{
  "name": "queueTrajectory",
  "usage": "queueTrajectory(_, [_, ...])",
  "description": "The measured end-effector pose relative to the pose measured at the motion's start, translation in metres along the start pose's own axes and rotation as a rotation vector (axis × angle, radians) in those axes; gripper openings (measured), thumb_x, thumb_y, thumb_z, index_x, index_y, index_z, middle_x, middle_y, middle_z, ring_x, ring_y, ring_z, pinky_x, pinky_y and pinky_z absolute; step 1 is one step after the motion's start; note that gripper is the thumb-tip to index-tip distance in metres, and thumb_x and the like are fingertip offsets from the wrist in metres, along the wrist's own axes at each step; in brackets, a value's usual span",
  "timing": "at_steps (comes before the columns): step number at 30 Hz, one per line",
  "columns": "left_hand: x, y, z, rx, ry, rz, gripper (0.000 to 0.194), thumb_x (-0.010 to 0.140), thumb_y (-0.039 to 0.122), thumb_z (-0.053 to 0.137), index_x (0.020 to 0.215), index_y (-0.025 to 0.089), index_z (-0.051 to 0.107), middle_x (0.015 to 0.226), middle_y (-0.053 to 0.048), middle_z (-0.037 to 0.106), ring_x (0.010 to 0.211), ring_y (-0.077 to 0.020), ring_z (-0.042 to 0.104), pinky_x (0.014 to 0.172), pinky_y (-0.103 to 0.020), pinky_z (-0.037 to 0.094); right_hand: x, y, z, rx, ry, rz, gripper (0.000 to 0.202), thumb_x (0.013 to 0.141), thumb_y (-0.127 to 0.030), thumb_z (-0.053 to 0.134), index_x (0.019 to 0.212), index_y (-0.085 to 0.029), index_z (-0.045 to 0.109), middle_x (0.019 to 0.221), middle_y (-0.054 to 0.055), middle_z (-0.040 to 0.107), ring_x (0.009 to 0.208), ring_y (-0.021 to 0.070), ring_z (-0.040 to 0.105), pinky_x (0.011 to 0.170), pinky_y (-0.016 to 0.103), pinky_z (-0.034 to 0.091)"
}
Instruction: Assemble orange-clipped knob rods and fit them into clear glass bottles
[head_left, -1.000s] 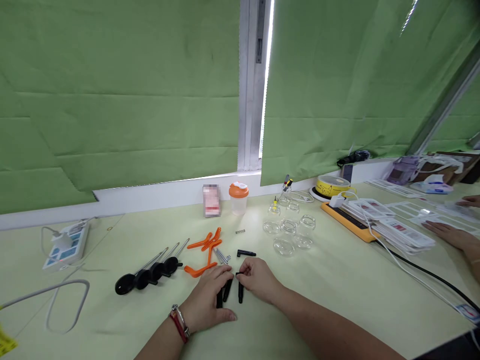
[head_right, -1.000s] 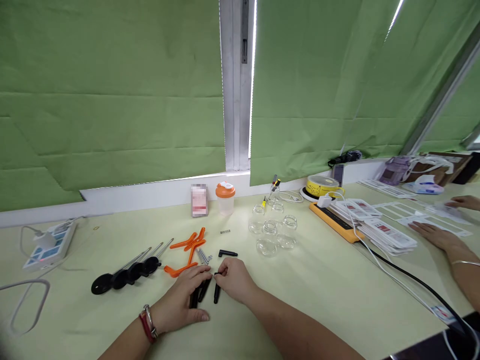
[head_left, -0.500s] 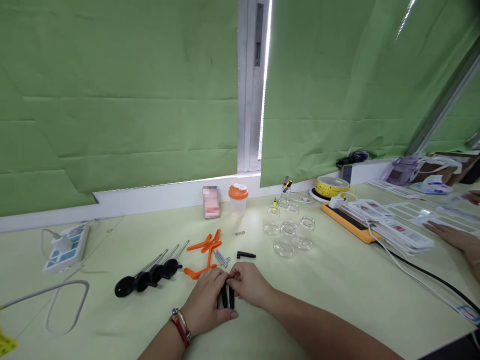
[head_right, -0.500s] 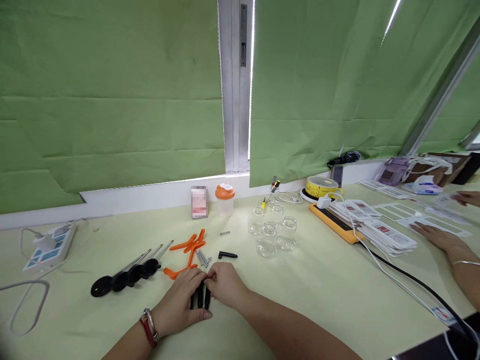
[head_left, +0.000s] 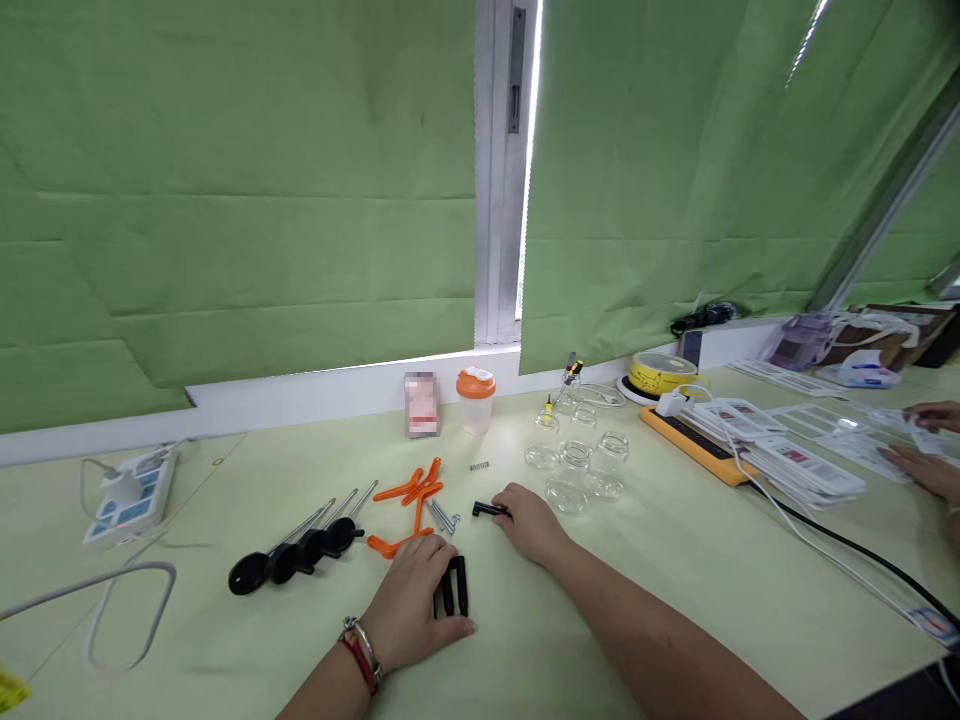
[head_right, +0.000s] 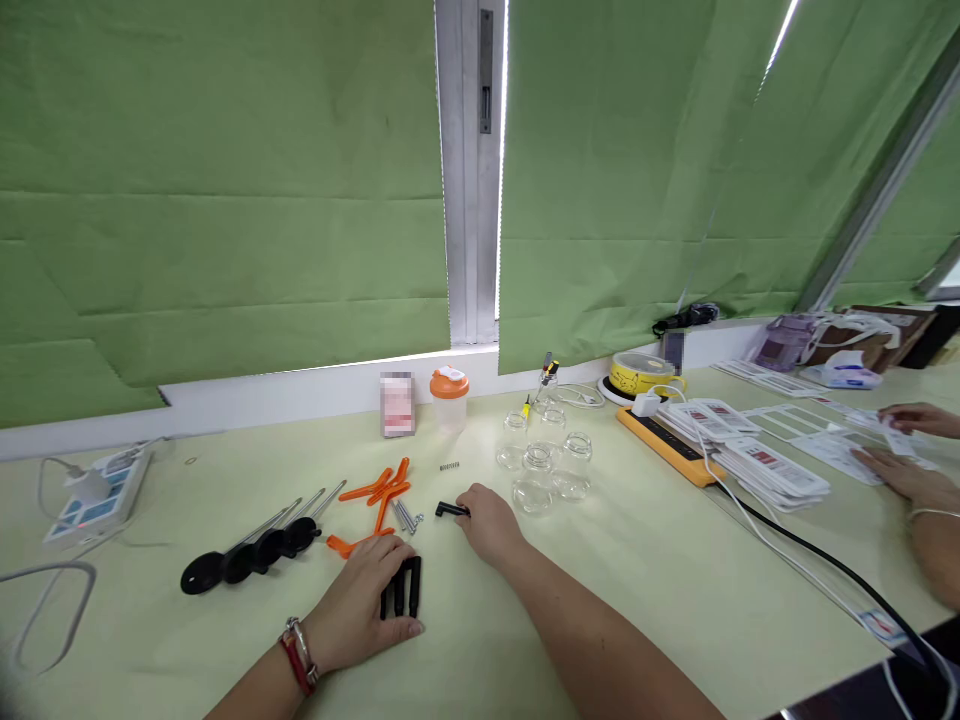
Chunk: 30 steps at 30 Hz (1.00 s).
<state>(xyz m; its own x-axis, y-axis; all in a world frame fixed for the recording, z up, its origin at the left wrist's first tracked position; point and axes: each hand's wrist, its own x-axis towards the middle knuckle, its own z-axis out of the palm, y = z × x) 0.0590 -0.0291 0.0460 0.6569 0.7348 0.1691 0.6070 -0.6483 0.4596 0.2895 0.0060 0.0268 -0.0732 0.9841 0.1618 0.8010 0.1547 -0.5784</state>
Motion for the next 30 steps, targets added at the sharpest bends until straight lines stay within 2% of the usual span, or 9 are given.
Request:
queueTrajectory(5, [-0.002,-0.008,0.006,-0.024,0.084,0.011,0.064,0.069,0.056,0.066,0.12,0.021,0.049,0.115,-0.012,0.054,0.105,-0.0311,0.047,0.09,-0.047,0.039,-0.004,0.002,0.005,0.095,-0.046,0.027,0.019,0.078,-0.018,0.053,0.09,-0.018,0.068,0.09,0.005,0.063,0.082,0.0182,0.058,0.073,0.027,0.042])
queueTrajectory(8, [-0.002,-0.008,0.008,-0.055,0.178,0.007,0.057,0.08,0.046,0.058,0.129,0.022,0.04,0.118,-0.013,0.054,0.107,-0.0294,0.048,0.091,-0.047,0.04,-0.013,-0.003,0.007,0.429,-0.204,0.044,0.02,0.079,-0.022,0.052,0.093,-0.017,0.066,0.081,0.003,0.065,0.073,0.0155,0.058,0.065,0.025,0.043])
queueTrajectory(10, [-0.001,-0.003,0.009,-0.075,0.2,0.033,0.05,0.085,0.038,0.054,0.129,0.022,0.039,0.108,-0.011,0.059,0.099,-0.026,0.052,0.088,-0.045,0.041,-0.02,-0.006,0.006,0.665,-0.352,-0.001,0.019,0.078,-0.024,0.055,0.091,-0.017,0.067,0.078,0.002,0.066,0.071,0.0145,0.057,0.065,0.025,0.043])
queueTrajectory(13, [-0.001,0.008,0.008,-0.062,0.182,0.113,0.024,0.089,0.028,0.048,0.111,0.022,0.053,0.084,-0.004,0.063,0.08,-0.02,0.055,0.089,-0.044,0.038,-0.027,-0.008,0.005,0.775,-0.503,-0.082,0.016,0.072,-0.022,0.063,0.085,-0.016,0.068,0.077,0.001,0.066,0.07,0.0131,0.057,0.067,0.025,0.043])
queueTrajectory(16, [-0.002,0.018,0.009,-0.059,0.168,0.164,0.014,0.089,0.025,0.047,0.095,0.021,0.059,0.078,-0.002,0.063,0.075,-0.0175,0.055,0.084,-0.039,0.038,-0.026,-0.006,0.006,0.734,-0.592,-0.116,0.017,0.067,-0.023,0.068,0.083,-0.016,0.069,0.072,0.0,0.065,0.067,0.0127,0.057,0.064,0.024,0.044])
queueTrajectory(18, [-0.002,0.023,0.009,-0.069,0.182,0.177,0.013,0.089,0.026,0.048,0.093,0.02,0.058,0.077,-0.002,0.062,0.074,-0.0173,0.054,0.08,-0.036,0.039,-0.018,-0.003,0.009,0.634,-0.52,-0.156,0.015,0.071,-0.025,0.066,0.083,-0.016,0.069,0.074,0.001,0.066,0.07,0.0137,0.059,0.066,0.024,0.046])
queueTrajectory(22, [-0.002,0.029,0.01,-0.085,0.192,0.181,0.012,0.088,0.026,0.049,0.085,0.019,0.058,0.07,-0.002,0.059,0.069,-0.0165,0.051,0.073,-0.032,0.039,0.01,0.005,0.017,0.066,0.084,-0.145,0.024,0.087,-0.018,0.043,0.095,-0.016,0.065,0.093,0.006,0.066,0.084,0.0151,0.06,0.076,0.026,0.048])
queueTrajectory(25, [-0.003,0.032,0.009,-0.1,0.185,0.176,0.011,0.086,0.023,0.05,0.08,0.019,0.058,0.067,-0.002,0.057,0.068,-0.0162,0.049,0.07,-0.031,0.038,0.036,0.012,0.02,-0.071,0.155,-0.142,0.032,0.086,-0.009,0.039,0.106,-0.015,0.063,0.112,0.011,0.061,0.104,0.0208,0.053,0.091,0.034,0.041])
queueTrajectory(30, [-0.005,0.033,0.008,-0.107,0.163,0.155,0.009,0.081,0.018,0.052,0.072,0.018,0.056,0.063,-0.001,0.053,0.066,-0.016,0.047,0.067,-0.03,0.038,0.067,0.014,0.023,-0.237,0.092,-0.201,0.045,0.082,-0.003,0.041,0.12,-0.02,0.057,0.128,0.008,0.055,0.118,0.0216,0.043,0.099,0.036,0.031])
